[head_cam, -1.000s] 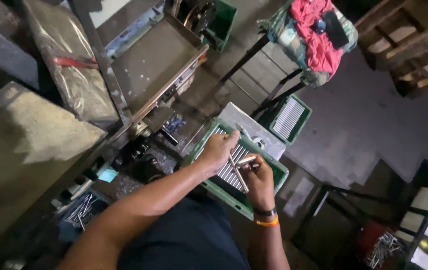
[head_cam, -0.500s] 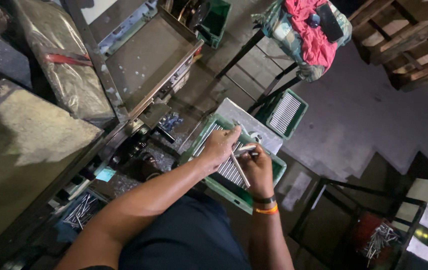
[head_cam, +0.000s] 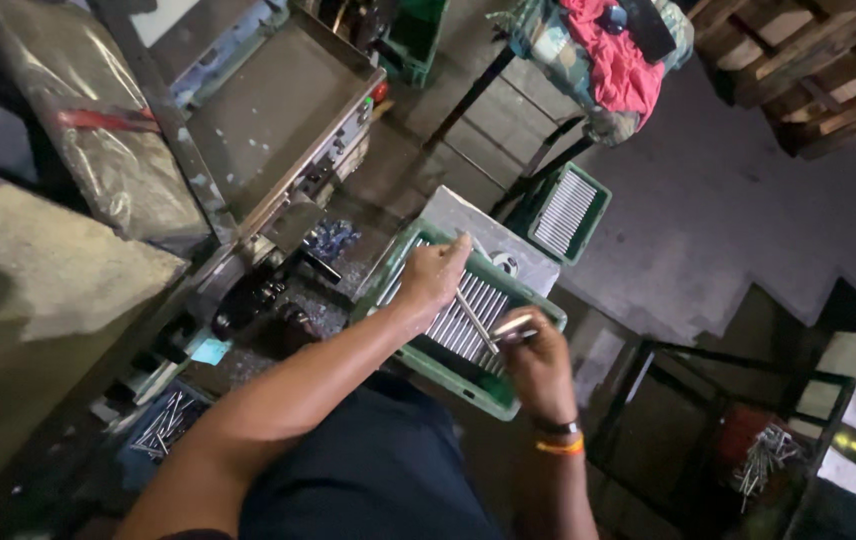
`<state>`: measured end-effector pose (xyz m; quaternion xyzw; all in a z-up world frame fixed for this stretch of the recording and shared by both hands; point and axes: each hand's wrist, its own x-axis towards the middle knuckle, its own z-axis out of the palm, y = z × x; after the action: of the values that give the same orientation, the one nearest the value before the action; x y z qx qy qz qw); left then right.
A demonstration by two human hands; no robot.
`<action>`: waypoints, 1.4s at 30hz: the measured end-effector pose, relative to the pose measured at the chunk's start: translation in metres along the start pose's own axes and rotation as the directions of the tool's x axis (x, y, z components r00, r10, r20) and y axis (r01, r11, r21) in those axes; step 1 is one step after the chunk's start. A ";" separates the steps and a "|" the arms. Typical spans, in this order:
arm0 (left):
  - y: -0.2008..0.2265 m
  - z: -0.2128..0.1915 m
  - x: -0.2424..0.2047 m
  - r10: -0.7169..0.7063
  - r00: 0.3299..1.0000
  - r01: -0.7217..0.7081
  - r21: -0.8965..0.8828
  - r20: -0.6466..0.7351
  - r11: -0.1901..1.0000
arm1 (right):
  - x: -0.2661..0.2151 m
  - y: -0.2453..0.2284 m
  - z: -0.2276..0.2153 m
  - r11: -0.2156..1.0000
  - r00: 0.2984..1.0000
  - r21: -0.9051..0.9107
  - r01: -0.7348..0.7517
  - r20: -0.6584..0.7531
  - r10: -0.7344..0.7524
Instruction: The person repeatedly picks up metal rods from a blue tray, inserts them into a grinding machine, operates a lever to process them, and then places the finished rods into a green bin. The process is repeated multiple times throughout the clip.
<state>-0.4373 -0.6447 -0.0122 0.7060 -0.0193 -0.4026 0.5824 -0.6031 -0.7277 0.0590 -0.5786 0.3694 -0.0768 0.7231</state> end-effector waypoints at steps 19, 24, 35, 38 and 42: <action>-0.032 -0.021 -0.018 -0.209 0.952 0.283 -0.390 0.222 0.876 | 0.079 0.141 -0.139 0.700 0.766 -0.646 -0.303 -0.603 -0.224; -0.027 -0.021 -0.037 -0.006 0.988 0.037 -0.197 0.156 0.980 | 0.076 0.141 -0.135 0.700 0.749 -0.625 -0.346 -0.634 -0.195; -0.015 -0.036 -0.048 0.502 0.864 -0.495 0.243 0.037 0.834 | 0.060 0.089 -0.098 0.555 0.829 -0.817 -0.158 -0.415 -0.374; -0.011 -0.029 -0.065 0.630 0.775 -0.599 0.363 0.039 0.714 | 0.039 0.074 -0.040 1.000 0.998 0.009 -0.007 -0.068 0.008; 0.009 -0.021 -0.075 0.840 0.542 -0.762 0.435 0.024 0.479 | 0.021 0.057 0.024 0.968 0.999 0.247 -0.038 -0.010 0.042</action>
<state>-0.4715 -0.5932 0.0367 0.7505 -0.3723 0.0012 0.5460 -0.5911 -0.7022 0.0002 -0.4760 0.3742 -0.1119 0.7880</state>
